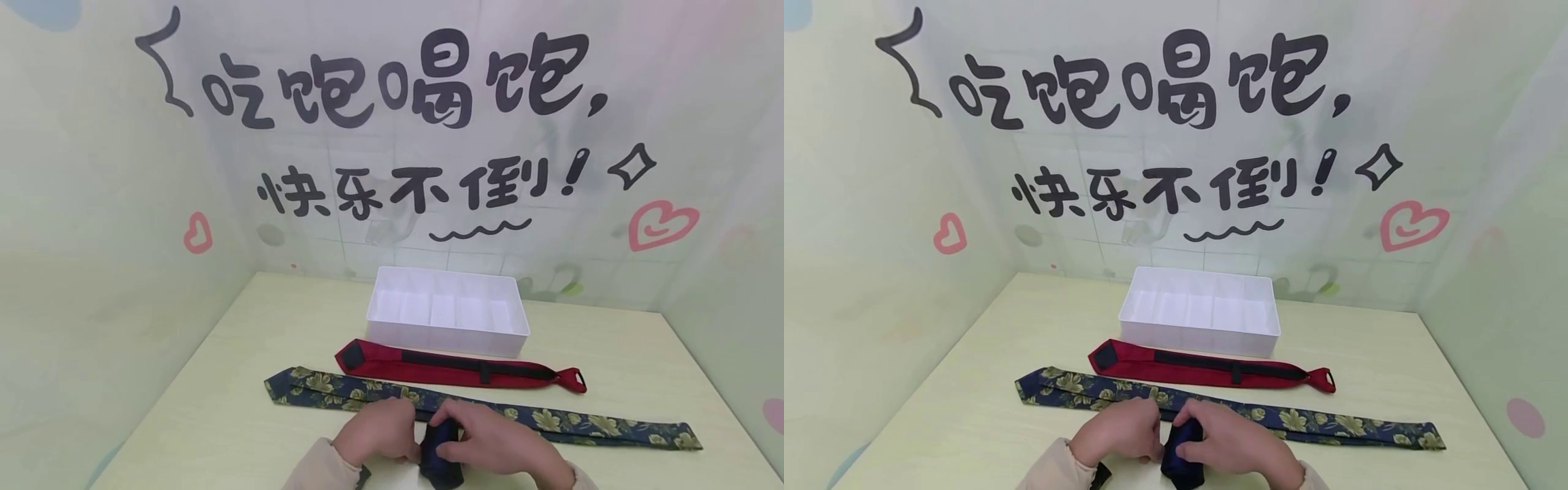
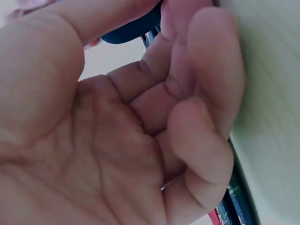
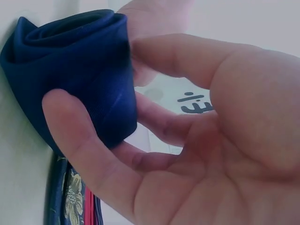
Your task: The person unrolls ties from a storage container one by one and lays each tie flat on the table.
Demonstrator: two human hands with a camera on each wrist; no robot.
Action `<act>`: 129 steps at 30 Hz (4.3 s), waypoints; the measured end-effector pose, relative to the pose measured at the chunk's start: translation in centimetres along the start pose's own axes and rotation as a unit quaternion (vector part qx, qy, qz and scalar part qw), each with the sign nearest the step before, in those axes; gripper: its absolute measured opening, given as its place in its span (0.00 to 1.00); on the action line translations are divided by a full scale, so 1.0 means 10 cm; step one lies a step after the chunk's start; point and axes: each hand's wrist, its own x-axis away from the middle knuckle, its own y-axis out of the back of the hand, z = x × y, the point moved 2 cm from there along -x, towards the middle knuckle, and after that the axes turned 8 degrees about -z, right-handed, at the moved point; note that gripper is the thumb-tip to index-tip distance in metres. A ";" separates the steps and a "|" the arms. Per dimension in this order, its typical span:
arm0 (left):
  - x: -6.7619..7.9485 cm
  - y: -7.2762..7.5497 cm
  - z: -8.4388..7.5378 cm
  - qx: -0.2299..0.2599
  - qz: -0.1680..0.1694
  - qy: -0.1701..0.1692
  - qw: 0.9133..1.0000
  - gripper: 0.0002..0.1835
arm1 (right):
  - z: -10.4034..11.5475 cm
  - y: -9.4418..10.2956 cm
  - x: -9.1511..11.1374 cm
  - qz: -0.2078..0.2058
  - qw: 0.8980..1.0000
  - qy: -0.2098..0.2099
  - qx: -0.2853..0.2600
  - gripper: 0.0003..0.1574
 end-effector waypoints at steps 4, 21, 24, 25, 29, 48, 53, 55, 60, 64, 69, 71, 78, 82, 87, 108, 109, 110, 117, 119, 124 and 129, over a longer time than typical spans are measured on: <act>-0.04 -0.03 0.03 0.015 0.003 -0.003 1.000 0.16 | 0.00 -0.01 0.00 -0.007 1.000 -0.015 -0.019 0.13; 0.05 0.06 -0.09 -0.024 -0.009 -0.013 1.000 0.19 | -0.02 0.06 -0.01 0.001 0.999 0.006 0.054 0.13; 0.02 0.05 -0.04 -0.032 0.003 -0.012 0.999 0.18 | -0.04 0.05 0.00 0.003 0.998 0.010 0.065 0.13; 0.02 0.06 -0.03 -0.032 0.005 -0.011 0.999 0.18 | -0.05 0.05 0.00 0.002 0.998 0.009 0.067 0.13; 0.03 0.08 0.01 -0.024 0.007 -0.006 1.000 0.17 | -0.13 0.02 -0.04 0.001 0.998 0.000 0.062 0.08; 0.08 0.15 0.09 0.056 0.005 -0.019 0.998 0.17 | -0.05 -0.15 0.11 -0.029 0.993 -0.083 0.078 0.20; 0.12 0.17 0.14 0.067 0.006 -0.022 0.997 0.15 | -0.05 -0.16 0.10 -0.028 0.990 -0.077 0.112 0.20; 0.13 0.18 0.17 0.075 0.006 -0.020 0.997 0.15 | -0.06 -0.16 0.11 -0.028 0.991 -0.075 0.110 0.20; 0.14 0.18 0.23 0.081 0.011 -0.019 0.996 0.15 | -0.07 -0.17 0.13 -0.022 0.993 -0.027 0.113 0.23; 0.15 0.19 0.26 0.091 0.016 -0.017 0.996 0.15 | -0.07 -0.19 0.16 -0.015 0.989 0.031 0.142 0.26; 0.17 0.20 0.27 0.102 0.015 -0.018 0.994 0.16 | -0.10 -0.19 0.17 -0.009 0.988 0.038 0.152 0.21; 0.17 0.20 0.28 0.101 0.014 -0.017 0.995 0.16 | -0.11 -0.18 0.16 -0.008 0.989 0.019 0.144 0.21; 0.17 0.20 0.30 0.103 0.010 -0.017 0.995 0.15 | -0.14 -0.14 0.16 -0.023 0.994 0.003 0.109 0.22; 0.17 0.22 0.29 0.100 0.009 -0.016 0.995 0.15 | -0.12 -0.12 0.18 -0.040 0.994 -0.005 0.104 0.21; 0.17 0.22 0.28 0.098 0.013 -0.011 0.995 0.14 | -0.11 -0.09 0.18 -0.053 0.992 -0.024 0.112 0.19; 0.24 -0.02 -0.05 0.070 0.047 -0.025 0.996 0.14 | -0.13 0.00 0.26 -0.059 0.993 -0.069 0.074 0.21; 0.25 -0.04 -0.06 0.066 0.048 -0.022 0.996 0.13 | -0.13 0.00 0.26 -0.058 0.993 -0.073 0.073 0.21; 0.25 -0.05 -0.07 0.061 0.047 -0.019 0.997 0.12 | -0.13 0.01 0.26 -0.057 0.993 -0.079 0.072 0.22; 0.30 -0.14 -0.12 0.039 0.025 -0.015 0.999 0.15 | -0.15 0.01 0.26 -0.054 0.992 -0.084 0.072 0.22; 0.32 -0.15 -0.14 0.029 0.022 -0.020 0.999 0.18 | -0.15 0.01 0.26 -0.053 0.992 -0.084 0.072 0.22; 0.35 -0.17 -0.17 0.036 0.022 -0.018 0.999 0.20 | -0.15 0.01 0.26 -0.049 0.992 -0.093 0.072 0.22; 0.35 -0.14 -0.14 0.053 0.023 -0.011 0.998 0.16 | -0.14 0.04 0.28 -0.042 0.994 -0.067 0.070 0.21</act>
